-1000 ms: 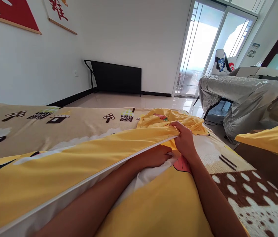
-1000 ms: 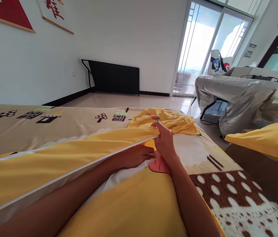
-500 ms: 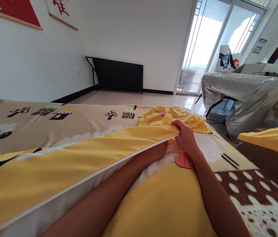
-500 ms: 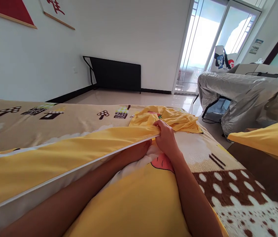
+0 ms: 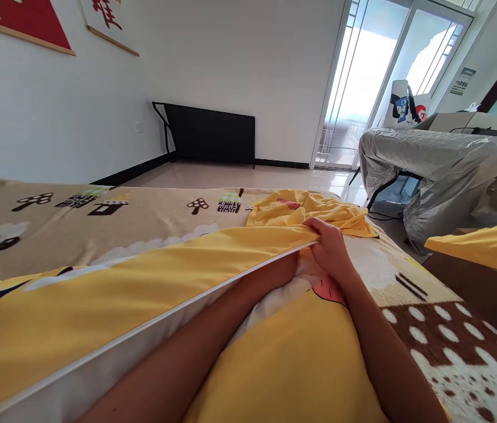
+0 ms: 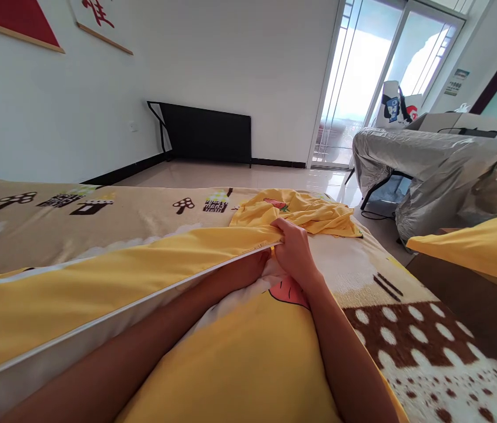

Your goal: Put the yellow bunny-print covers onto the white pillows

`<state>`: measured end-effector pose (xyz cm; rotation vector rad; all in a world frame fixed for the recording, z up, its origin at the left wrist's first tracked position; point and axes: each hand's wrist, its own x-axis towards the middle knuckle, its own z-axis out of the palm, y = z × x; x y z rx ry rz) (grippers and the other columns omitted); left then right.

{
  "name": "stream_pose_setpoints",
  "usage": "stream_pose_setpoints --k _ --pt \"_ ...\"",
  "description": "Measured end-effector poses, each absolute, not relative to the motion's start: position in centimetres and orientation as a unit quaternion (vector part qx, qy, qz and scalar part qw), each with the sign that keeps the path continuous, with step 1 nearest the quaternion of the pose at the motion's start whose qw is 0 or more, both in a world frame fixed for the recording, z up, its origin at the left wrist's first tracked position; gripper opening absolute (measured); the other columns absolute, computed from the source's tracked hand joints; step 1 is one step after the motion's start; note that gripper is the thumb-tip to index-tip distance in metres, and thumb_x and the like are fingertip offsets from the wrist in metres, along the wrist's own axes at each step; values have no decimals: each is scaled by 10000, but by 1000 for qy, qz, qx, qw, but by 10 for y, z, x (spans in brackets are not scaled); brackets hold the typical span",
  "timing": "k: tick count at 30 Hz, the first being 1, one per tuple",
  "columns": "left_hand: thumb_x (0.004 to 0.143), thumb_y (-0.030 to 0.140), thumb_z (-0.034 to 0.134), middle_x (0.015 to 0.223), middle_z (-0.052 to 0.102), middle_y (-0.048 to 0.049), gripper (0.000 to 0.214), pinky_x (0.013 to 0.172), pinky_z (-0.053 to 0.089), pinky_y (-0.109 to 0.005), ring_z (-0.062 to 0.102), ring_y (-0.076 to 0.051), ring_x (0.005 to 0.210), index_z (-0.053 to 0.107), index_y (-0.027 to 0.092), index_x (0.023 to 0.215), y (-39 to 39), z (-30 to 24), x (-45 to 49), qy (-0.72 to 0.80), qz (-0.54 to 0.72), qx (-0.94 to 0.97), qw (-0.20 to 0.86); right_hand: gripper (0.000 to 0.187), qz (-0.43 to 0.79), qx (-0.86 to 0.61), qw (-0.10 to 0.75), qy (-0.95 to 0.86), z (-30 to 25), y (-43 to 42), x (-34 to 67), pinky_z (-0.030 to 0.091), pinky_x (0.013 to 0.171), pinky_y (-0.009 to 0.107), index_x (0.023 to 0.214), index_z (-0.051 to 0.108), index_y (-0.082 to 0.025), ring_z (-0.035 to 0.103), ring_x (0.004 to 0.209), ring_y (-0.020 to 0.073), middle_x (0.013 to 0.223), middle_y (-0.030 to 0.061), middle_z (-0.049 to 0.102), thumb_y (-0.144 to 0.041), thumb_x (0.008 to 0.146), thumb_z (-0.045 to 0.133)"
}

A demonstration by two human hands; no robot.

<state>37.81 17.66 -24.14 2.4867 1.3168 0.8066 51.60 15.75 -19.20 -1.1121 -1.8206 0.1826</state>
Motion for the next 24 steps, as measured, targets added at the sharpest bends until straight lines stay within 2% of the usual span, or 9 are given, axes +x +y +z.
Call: stream_pose_setpoints --k 6,15,19,24 --pt "908 282 260 1343 546 -28 457 1166 210 -370 420 -187 1311 484 239 1303 168 -226 378 450 289 835 130 194 132 -475 478 -727 -196 163 518 345 599 214 718 538 -186 483 644 131 677 -21 589 -131 569 427" --pt "901 454 380 1365 520 17 463 1190 183 -399 343 -208 1364 492 294 1321 147 -219 373 468 406 752 223 268 94 -491 481 -720 -198 164 519 373 628 225 798 588 -194 556 686 152 729 -6 651 -128 593 428" --pt "884 524 409 1344 542 22 491 1195 175 -398 339 -207 1366 512 294 1306 148 -228 371 458 445 742 206 252 104 -487 485 -719 -196 162 518 379 628 225 790 597 -192 559 683 152 725 -9 655 -137 597 444" --pt "896 542 368 1328 558 18 496 1187 216 -387 354 -200 1358 525 292 1294 148 -231 369 449 451 749 185 285 127 -477 491 -718 -196 162 518 384 635 234 797 615 -186 562 692 159 725 -4 657 -132 587 429"
